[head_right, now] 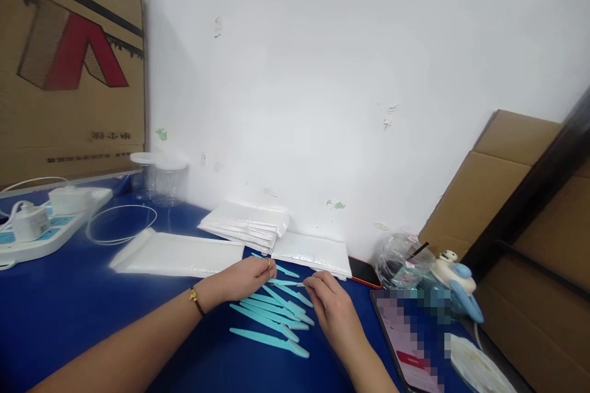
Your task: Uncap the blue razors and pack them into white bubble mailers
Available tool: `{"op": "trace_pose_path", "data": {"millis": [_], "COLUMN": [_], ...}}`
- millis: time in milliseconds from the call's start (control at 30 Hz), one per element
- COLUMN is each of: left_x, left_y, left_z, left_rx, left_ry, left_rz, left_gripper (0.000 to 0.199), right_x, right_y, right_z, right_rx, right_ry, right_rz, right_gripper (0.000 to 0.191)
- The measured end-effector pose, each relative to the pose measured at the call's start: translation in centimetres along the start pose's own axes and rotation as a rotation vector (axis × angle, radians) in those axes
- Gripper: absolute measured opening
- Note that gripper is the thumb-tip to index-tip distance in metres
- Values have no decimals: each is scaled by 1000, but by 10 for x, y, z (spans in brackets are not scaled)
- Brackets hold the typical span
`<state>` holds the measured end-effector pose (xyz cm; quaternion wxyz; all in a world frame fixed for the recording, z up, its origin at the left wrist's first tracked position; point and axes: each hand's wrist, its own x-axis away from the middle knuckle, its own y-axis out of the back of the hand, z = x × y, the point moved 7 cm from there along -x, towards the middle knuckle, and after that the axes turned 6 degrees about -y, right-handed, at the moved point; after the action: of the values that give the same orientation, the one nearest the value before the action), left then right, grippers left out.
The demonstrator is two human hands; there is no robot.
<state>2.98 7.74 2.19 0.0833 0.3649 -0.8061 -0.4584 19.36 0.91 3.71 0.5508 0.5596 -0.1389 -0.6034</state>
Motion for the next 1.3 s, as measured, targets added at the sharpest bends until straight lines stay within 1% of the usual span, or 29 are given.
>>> {"op": "trace_pose_path", "data": {"millis": [133,300,367,400,467,500,533,567,633,667,700,767,833,900,967,1033,1167,1233,1300], "left_x": [1,3,3,3,1,0,-1,-2,-4,-5,-6,-7,-8,-10,-11,-12,-14,-13,-13], "left_y": [-1,-10,-13,-14,-11,-10,-9,-8,-9,-9,-9,-8,-6,-4,-3,-3,-2,-3,-4], "left_z": [-7,-19,-19,-18,-11,-5,0,6,16,18,20,19,18,18,20,21,22,21,20], "left_rx": [12,21,11,-8,-90,-154,-224,-292,-400,-436,-463,-493,-491,-470,-453,-447,-475,-479,-449], "left_ry": [-23,-62,-82,-96,-117,-120,-116,-108,-93,-90,-90,-94,-88,-74,-58,-52,-91,-131,-175], "left_rz": [12,57,59,41,-32,-71,-102,-118,-120,-118,-116,-113,-110,-91,-65,-48,-54,-58,-55], "left_gripper": [29,29,31,31,30,28,27,26,26,26,26,25,22,18,16,15,17,20,16], "right_x": [1,4,4,4,4,3,2,1,0,0,0,-1,-1,-3,-4,-4,-4,-4,-5], "right_y": [-6,-13,-12,-12,-13,-12,-10,-7,1,2,2,-5,-14,-22,-26,-27,-28,-28,-29], "right_z": [6,23,25,24,14,5,-6,-19,-46,-57,-67,-77,-77,-72,-65,-57,-49,-50,-52], "right_rx": [16,-18,-63,-87,-124,-130,-126,-112,-50,-16,12,57,113,191,261,285,155,74,24], "right_ry": [38,113,93,69,-4,-47,-90,-134,-206,-234,-251,-261,-257,-250,-234,-210,-185,-187,-193], "right_rz": [13,100,141,175,244,256,243,203,74,37,25,59,133,191,218,221,221,215,213], "right_gripper": [21,24,23,23,20,20,20,20,23,23,24,26,27,26,25,23,22,23,23]}}
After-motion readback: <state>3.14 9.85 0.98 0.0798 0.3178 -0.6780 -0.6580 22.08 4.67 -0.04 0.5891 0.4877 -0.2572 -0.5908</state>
